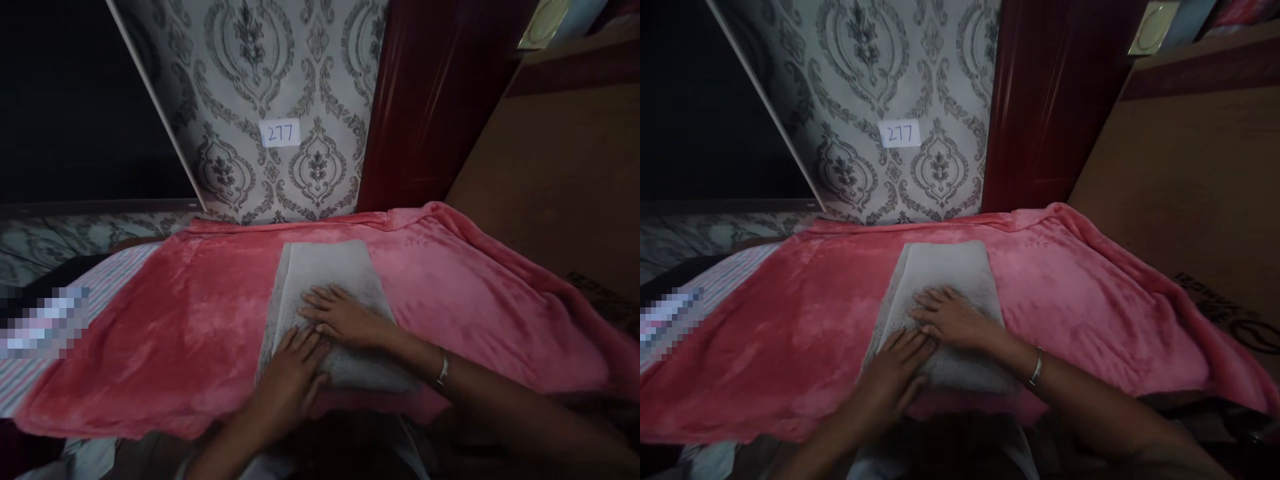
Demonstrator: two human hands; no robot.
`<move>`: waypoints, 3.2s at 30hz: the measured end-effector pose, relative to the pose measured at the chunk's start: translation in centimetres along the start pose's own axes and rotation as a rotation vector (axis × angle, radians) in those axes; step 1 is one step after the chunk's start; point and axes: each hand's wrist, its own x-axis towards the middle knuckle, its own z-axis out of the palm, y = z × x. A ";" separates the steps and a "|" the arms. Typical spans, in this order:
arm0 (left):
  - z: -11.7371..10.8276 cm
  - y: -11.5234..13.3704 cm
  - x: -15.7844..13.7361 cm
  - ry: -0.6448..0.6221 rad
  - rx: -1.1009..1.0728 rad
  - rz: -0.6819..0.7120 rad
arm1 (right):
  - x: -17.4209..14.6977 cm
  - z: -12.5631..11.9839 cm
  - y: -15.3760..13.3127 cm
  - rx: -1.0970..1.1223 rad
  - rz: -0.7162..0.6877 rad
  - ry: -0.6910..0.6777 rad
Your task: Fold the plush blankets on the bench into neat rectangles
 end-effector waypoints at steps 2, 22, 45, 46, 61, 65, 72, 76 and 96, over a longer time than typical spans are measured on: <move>1.7 0.1 -1.0 0.055 0.269 0.028 | 1.3 0.5 1.3 -0.001 -0.086 -0.036; 7.1 -4.9 -1.5 0.362 0.584 0.273 | 14.9 -0.1 14.0 -0.031 0.146 -0.049; 6.6 4.5 3.1 -0.013 0.355 0.190 | -4.0 -0.6 6.3 -0.024 0.125 -0.020; 7.6 4.6 3.1 0.016 0.391 0.162 | -3.7 -0.5 6.9 -0.020 0.126 -0.024; 13.2 2.3 2.7 0.404 0.483 0.213 | 4.9 -1.0 19.1 0.013 0.368 0.076; 13.3 2.1 3.1 0.493 0.439 0.222 | 5.5 -0.9 20.1 -0.005 0.456 0.087; 9.1 3.7 3.1 0.228 0.530 0.248 | 5.2 -2.8 17.5 -0.067 0.641 0.084; 5.6 4.5 2.4 0.073 0.370 0.237 | 4.2 -2.8 12.8 -0.131 0.423 0.140; 8.1 -0.3 -3.1 0.436 0.427 -0.031 | 13.3 0.6 10.4 -0.077 0.016 -0.077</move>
